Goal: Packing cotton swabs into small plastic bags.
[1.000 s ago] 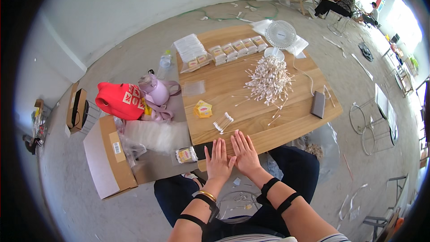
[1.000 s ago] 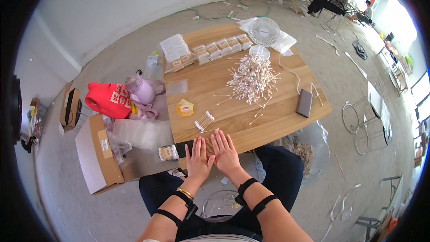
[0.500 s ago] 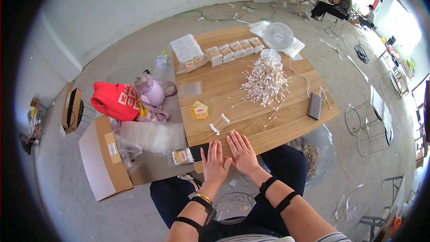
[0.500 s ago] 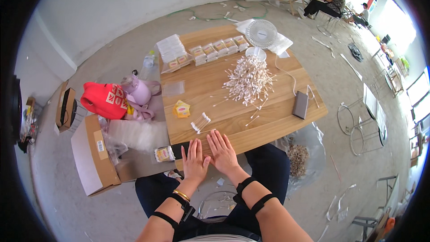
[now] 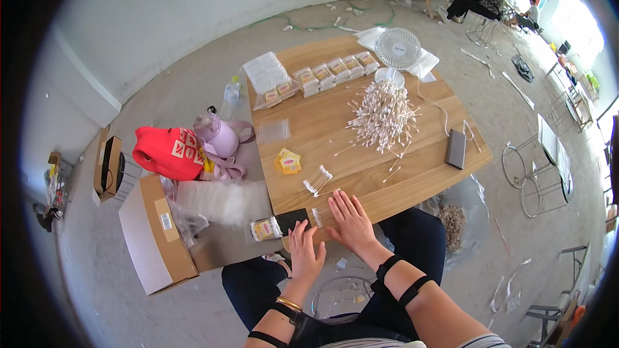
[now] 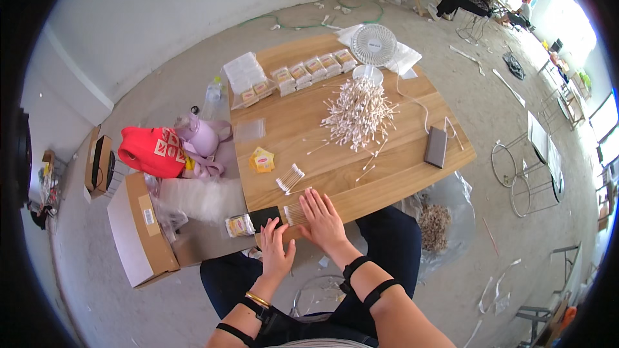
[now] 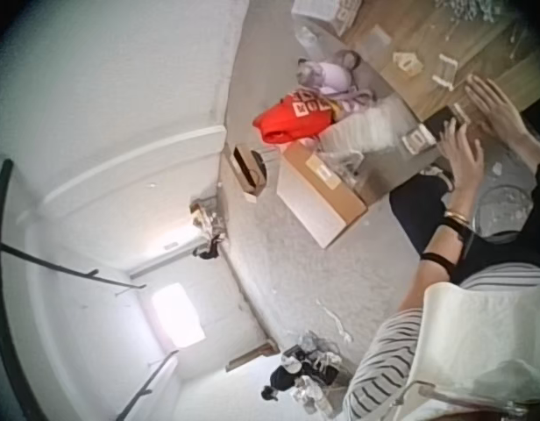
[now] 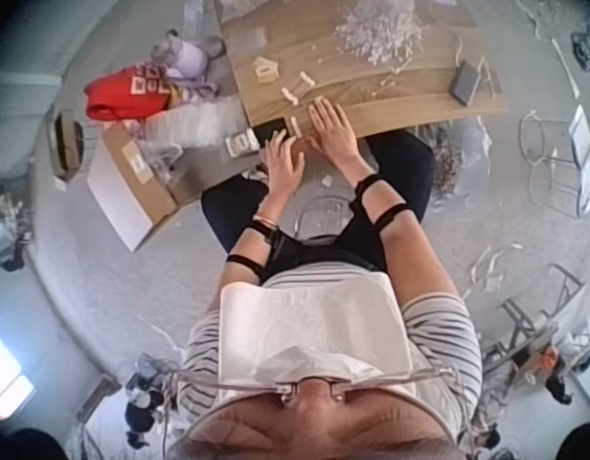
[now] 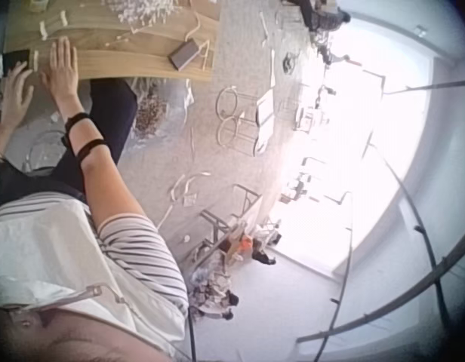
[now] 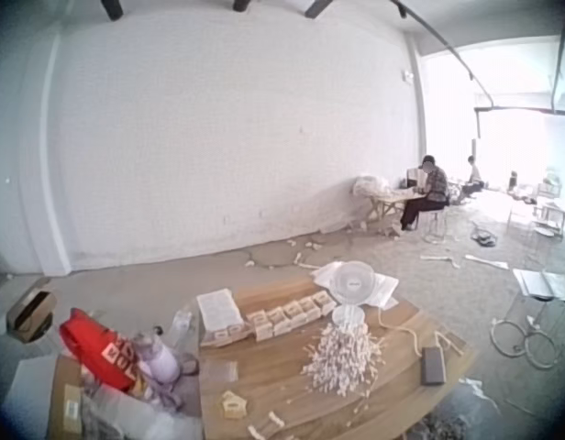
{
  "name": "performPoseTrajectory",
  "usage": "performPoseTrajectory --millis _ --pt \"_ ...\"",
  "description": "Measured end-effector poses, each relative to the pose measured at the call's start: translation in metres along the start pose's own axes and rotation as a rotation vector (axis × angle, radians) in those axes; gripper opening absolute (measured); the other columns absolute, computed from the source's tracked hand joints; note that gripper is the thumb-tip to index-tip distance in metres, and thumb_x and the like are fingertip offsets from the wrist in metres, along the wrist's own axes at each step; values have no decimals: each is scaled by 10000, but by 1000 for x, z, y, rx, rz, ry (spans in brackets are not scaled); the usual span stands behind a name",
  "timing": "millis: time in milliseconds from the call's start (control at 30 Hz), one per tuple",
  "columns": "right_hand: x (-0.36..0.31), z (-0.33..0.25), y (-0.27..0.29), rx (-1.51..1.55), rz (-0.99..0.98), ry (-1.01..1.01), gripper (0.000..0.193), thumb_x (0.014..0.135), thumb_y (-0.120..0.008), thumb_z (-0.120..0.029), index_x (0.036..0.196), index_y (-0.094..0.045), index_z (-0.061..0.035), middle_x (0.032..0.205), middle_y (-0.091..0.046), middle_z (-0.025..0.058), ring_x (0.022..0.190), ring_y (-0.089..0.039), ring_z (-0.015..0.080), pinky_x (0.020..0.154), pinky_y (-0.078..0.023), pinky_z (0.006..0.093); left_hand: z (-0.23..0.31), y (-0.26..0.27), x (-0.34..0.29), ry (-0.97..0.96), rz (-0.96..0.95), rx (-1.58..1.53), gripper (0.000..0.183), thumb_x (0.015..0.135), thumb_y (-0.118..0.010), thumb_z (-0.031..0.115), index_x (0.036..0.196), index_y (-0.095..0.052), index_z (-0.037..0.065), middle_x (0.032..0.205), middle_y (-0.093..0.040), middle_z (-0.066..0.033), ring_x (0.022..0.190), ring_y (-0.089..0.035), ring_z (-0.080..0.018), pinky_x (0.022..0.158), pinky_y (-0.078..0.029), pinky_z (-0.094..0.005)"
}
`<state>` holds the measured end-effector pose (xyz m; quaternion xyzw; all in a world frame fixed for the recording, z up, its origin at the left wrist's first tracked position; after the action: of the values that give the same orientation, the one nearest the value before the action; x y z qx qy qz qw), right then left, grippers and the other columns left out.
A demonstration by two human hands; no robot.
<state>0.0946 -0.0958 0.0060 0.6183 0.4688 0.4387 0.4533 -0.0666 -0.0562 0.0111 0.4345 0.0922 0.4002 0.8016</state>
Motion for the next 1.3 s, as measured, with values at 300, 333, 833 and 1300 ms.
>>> performPoseTrajectory --millis 300,333,833,1300 --pt "-1 -1 1 8 -8 -8 874 927 -613 -500 1588 -272 -39 1658 -278 154 1552 -230 277 1270 -175 438 3 -5 -2 -13 -14 73 515 865 -697 168 1339 -522 67 1474 -405 -184 1451 -324 -429 1218 -200 -612" --pt "-2 0 0 7 -6 -9 874 927 -613 -500 1588 -272 -39 1658 -278 154 1552 -230 277 1270 -175 438 4 -5 -1 -16 -13 72 515 865 -697 168 1339 -522 67 1474 -405 -184 1451 -324 -429 1218 -200 -612" --pt "-2 1 -1 -20 17 3 878 930 -586 -537 1587 -285 -37 1665 -267 153 1555 -224 273 1269 -176 441 8 -4 2 7 9 73 577 856 -706 169 1377 -479 65 1512 -372 -197 1450 -319 -431 1217 -194 -603" --pt "-2 1 -3 -27 8 -4 883 930 -580 -545 1591 -279 -43 1669 -258 149 1557 -218 273 1269 -175 443 3 -5 11 36 42 79 604 845 -712 197 1382 -472 56 1516 -371 -193 1461 -308 -422 1215 -185 -599"
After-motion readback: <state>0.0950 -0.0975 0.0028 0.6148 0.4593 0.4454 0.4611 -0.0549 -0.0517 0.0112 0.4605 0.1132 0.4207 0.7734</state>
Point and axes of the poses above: each hand's wrist, its own x-axis towards the middle knuckle, its own y-axis out of the back of the hand, z = x × y, the point moved 5 cm from there along x, towards the middle knuckle
